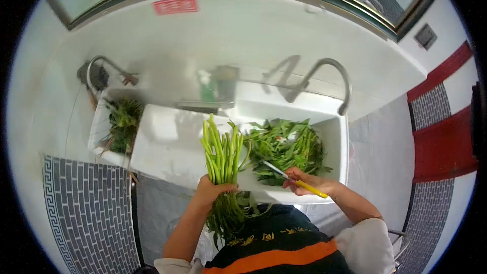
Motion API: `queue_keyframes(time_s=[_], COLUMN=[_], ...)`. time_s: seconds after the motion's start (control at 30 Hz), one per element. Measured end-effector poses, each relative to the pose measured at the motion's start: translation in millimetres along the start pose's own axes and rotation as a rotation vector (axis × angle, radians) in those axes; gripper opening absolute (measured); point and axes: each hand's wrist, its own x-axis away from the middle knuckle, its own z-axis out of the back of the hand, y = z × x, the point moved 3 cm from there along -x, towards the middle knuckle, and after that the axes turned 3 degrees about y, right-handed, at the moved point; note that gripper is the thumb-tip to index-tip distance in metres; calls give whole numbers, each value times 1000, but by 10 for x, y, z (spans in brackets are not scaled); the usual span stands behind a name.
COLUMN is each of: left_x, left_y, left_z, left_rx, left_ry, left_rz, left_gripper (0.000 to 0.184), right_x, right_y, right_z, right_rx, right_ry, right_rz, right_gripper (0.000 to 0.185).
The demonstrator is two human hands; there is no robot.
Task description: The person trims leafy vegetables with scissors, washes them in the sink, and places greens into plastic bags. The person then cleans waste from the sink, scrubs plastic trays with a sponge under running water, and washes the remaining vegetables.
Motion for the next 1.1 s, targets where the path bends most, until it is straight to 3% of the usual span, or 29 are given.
queue_keyframes(time_s=[0.2, 0.33, 0.6, 0.67, 0.77, 0.97, 1.03, 1.1], left_x=[-630, -821, -1205, -1257, -1236, -1320, -1330, -1347], left_y=[-248, -249, -557, -630, -592, -756, -762, -748], left_z=[-1064, -1383, -1321, -1286, -1304, -1213, -1208, -1193], left_rx=[-3, -3, 106, 2, 96, 81, 72, 59], left_ry=[-35, -43, -117, -242, -288, -175, -169, -159], left_rz=[238, 306, 414, 430, 451, 404, 418, 429], left_gripper=[25, 25, 29, 30, 28, 21, 20, 19], right_x=[308, 52, -330, -441, -529, -669, -705, -765], right_y=[460, 667, 658, 729, 688, 710, 685, 729], right_z=[612, 843, 1099, 1126, 1150, 1221, 1181, 1175], right_rx=[63, 31, 77, 82, 75, 222, 286, 318], right_ry=[-67, -135, -161, -176, -207, -343, -293, -242], right_rz=[-162, -91, -108, -113, -187, -220, -50, -55], right_gripper=[79, 85, 83, 82, 83, 87, 66, 65])
